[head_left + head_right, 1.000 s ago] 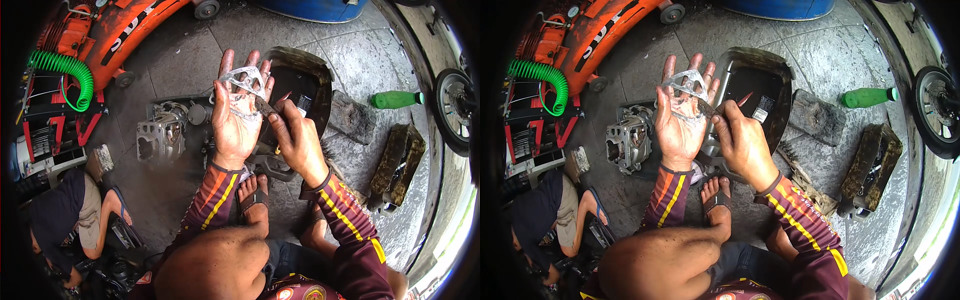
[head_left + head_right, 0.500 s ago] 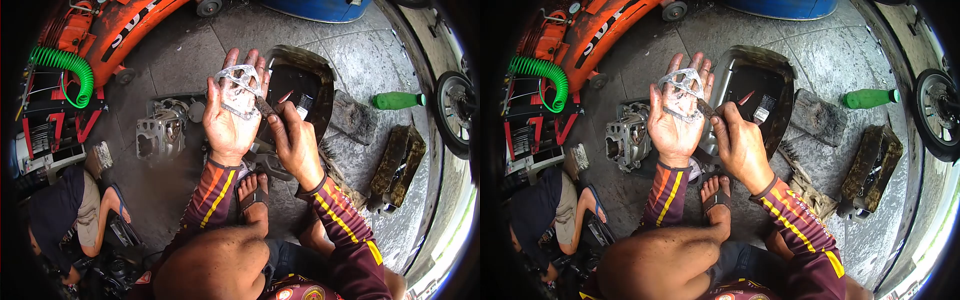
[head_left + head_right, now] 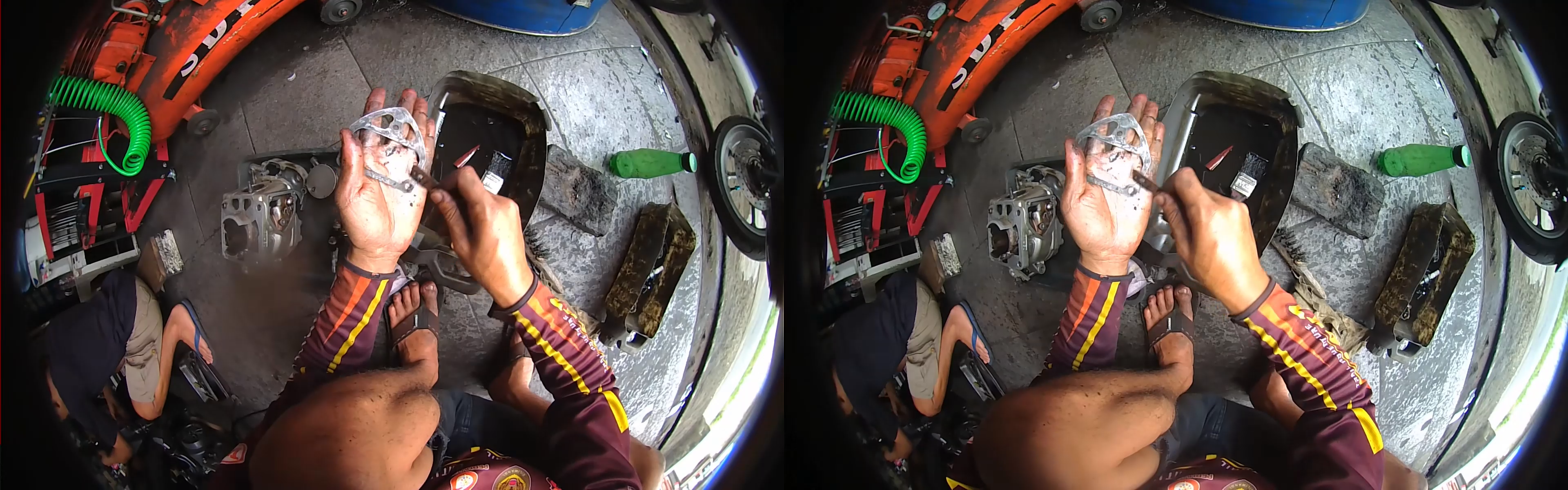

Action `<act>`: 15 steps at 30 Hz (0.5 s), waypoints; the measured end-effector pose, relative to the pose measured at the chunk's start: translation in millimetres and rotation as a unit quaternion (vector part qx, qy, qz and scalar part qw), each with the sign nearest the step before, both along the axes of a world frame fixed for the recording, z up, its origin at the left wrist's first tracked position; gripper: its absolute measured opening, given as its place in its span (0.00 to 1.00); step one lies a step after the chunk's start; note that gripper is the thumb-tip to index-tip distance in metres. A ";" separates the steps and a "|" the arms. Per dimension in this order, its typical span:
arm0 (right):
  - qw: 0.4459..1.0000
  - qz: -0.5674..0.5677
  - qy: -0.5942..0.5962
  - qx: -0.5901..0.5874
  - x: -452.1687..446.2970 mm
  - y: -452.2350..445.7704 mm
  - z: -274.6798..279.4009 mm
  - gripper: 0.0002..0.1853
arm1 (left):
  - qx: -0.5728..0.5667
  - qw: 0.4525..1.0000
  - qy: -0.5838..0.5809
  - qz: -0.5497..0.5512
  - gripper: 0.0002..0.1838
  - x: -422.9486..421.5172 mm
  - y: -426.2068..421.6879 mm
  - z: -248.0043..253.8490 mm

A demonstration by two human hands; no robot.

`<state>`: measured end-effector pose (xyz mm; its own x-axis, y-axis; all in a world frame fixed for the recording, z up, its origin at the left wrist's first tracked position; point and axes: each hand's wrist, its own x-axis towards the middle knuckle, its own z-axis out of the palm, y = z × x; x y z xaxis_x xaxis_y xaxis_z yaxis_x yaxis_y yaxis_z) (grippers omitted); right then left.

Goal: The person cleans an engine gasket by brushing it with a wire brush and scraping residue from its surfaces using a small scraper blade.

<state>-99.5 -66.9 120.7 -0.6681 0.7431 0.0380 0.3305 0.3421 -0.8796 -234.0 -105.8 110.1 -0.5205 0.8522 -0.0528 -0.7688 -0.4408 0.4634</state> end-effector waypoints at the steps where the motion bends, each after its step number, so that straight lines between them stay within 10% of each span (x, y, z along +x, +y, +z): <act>1: 1.000 -0.004 0.000 -0.003 -0.3 1.1 -3.1 0.07 | 0.008 1.000 0.004 -0.010 0.36 1.4 0.0 0.0; 10: 0.997 -0.043 0.023 0.059 4.0 12.8 -2.8 0.06 | -0.018 0.999 0.031 -0.014 0.36 4.1 1.1 -1.4; 15: 0.980 -0.119 0.074 -0.139 2.5 26.3 -5.2 0.09 | -0.027 0.993 0.095 -0.062 0.38 6.1 0.2 -0.1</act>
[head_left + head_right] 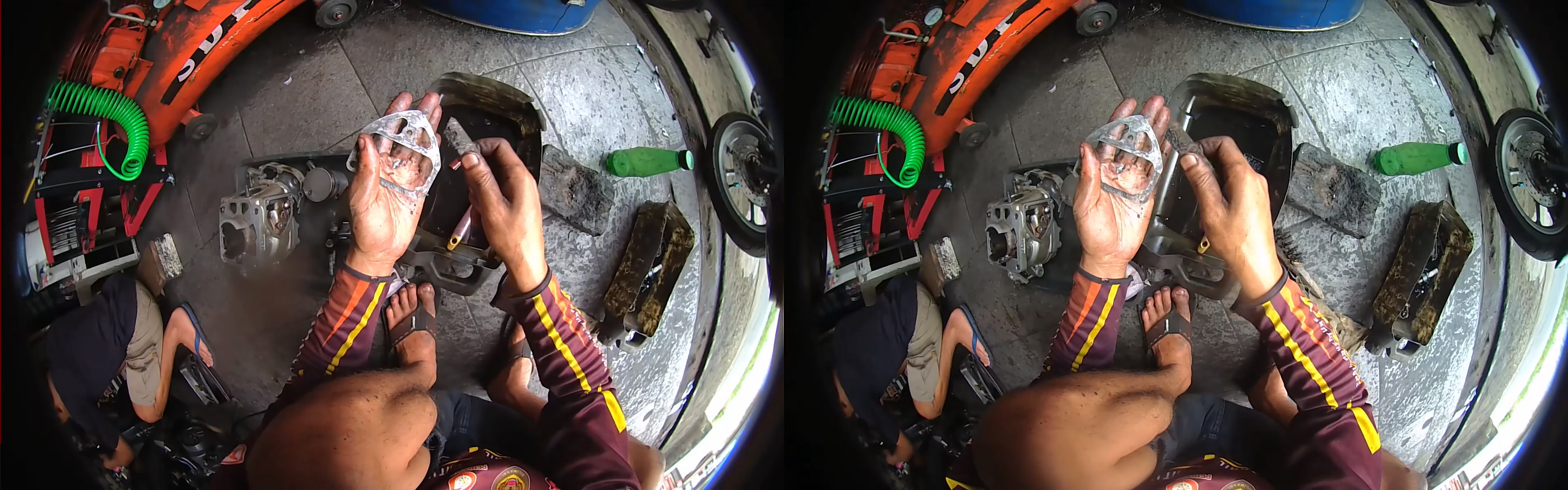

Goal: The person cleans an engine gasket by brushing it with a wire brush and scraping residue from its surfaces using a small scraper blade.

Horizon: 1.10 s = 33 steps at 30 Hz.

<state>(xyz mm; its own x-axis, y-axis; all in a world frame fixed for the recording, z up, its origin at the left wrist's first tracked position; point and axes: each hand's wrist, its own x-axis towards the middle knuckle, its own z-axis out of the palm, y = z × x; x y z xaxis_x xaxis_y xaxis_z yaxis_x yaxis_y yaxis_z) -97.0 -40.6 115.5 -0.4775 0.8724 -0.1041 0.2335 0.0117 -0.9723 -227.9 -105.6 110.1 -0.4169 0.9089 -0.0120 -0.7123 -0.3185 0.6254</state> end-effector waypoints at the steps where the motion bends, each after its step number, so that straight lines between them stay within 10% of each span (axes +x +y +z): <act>1: 0.997 0.009 0.002 -0.076 -0.3 0.3 -1.3 0.10 | -0.009 1.000 0.021 -0.007 0.39 0.7 0.4 0.4; 11: 0.989 -0.019 0.092 -0.114 1.2 3.0 -1.1 0.12 | -0.077 0.994 0.077 0.015 0.36 10.9 -2.6 -7.5; 20: 0.978 -0.061 0.139 -0.144 9.5 12.0 -1.5 0.11 | -0.217 0.965 0.130 -0.068 0.15 8.0 -14.4 -19.4; 33: 0.972 0.073 -0.119 0.191 11.7 10.8 -4.9 0.11 | -0.240 0.960 0.142 0.002 0.14 11.8 -12.0 -14.1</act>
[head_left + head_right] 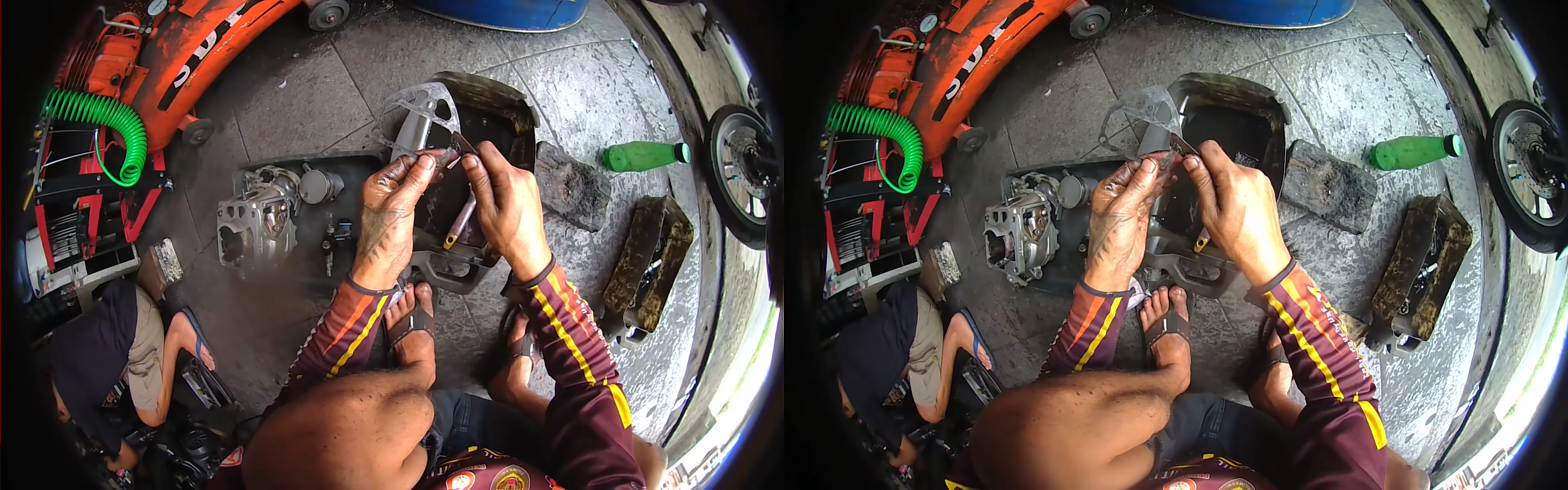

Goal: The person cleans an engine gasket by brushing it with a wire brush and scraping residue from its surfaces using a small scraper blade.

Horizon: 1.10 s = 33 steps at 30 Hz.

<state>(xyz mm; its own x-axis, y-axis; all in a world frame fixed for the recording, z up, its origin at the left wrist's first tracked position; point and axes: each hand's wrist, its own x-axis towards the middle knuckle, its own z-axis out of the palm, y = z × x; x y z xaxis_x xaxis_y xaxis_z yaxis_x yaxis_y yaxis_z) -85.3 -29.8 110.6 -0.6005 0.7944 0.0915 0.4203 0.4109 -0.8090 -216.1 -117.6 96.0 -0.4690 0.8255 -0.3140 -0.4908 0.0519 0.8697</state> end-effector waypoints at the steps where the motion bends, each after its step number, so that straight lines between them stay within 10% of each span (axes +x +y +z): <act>1: 1.000 0.002 0.001 -0.010 -0.2 -0.4 1.0 0.11 | 0.001 1.000 -0.019 0.008 0.14 0.8 0.1 0.1; 20: 0.993 -0.059 0.098 -0.015 -9.4 -14.2 -4.7 0.11 | 0.023 0.994 -0.100 0.036 0.15 14.7 1.6 4.3; 33: 0.979 -0.098 0.099 -0.147 -6.6 -7.8 7.3 0.11 | 0.010 0.998 0.054 0.039 0.11 12.7 4.0 9.2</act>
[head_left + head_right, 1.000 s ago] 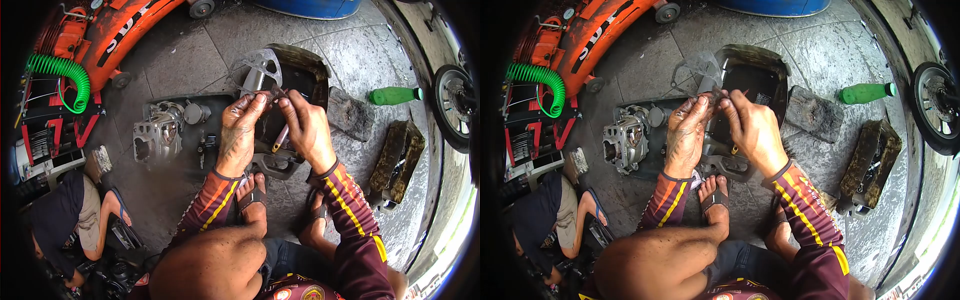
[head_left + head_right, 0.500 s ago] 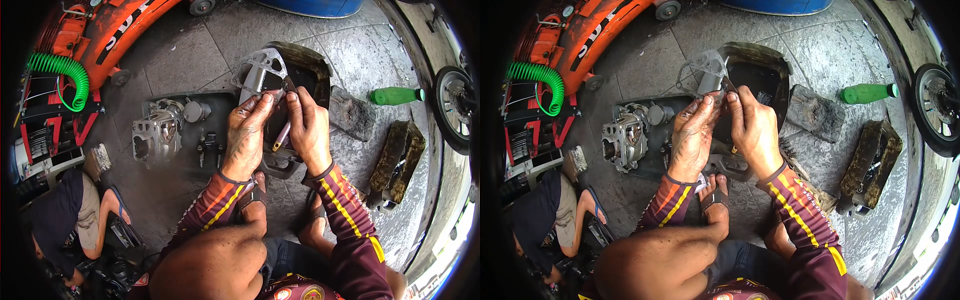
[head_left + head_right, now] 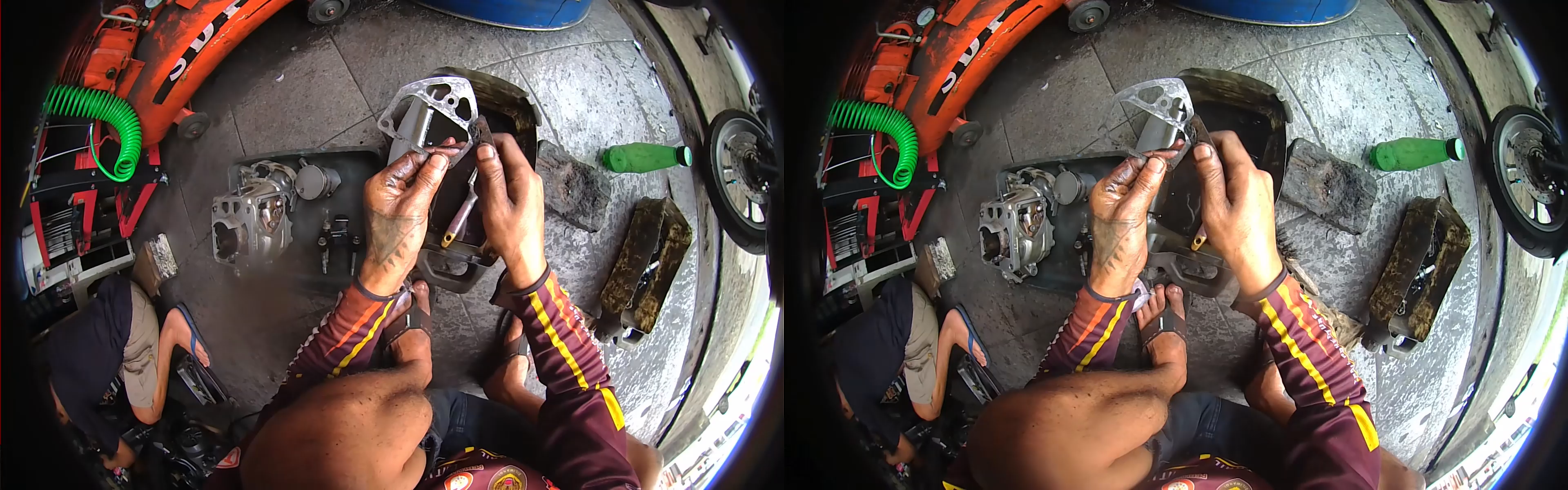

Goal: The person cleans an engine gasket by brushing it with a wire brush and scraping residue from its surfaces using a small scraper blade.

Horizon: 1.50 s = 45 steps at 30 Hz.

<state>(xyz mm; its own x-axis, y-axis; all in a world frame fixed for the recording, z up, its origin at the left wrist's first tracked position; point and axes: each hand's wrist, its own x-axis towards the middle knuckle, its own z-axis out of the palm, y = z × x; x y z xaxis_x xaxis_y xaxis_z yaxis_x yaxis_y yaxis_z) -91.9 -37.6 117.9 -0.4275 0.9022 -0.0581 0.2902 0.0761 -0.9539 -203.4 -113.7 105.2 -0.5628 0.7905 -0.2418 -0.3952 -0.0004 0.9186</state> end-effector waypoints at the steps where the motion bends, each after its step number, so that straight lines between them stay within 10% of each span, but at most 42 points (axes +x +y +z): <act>1: 1.000 0.001 0.024 -0.003 1.4 2.4 -6.7 0.11 | 0.006 1.000 -0.006 -0.018 0.10 -2.2 0.5 1.2; 45: 0.993 0.015 -0.027 0.118 -6.3 -19.2 -3.9 0.04 | 0.042 0.997 -0.036 0.051 0.13 10.5 -0.1 12.4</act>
<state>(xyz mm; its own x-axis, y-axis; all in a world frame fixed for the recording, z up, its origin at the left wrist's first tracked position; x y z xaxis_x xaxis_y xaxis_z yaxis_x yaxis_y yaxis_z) -98.2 -56.8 114.0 -0.4558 0.8805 0.1302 0.3350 0.3052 -0.8914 -192.9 -113.8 117.6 -0.6250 0.7491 -0.2196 -0.4536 -0.1196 0.8831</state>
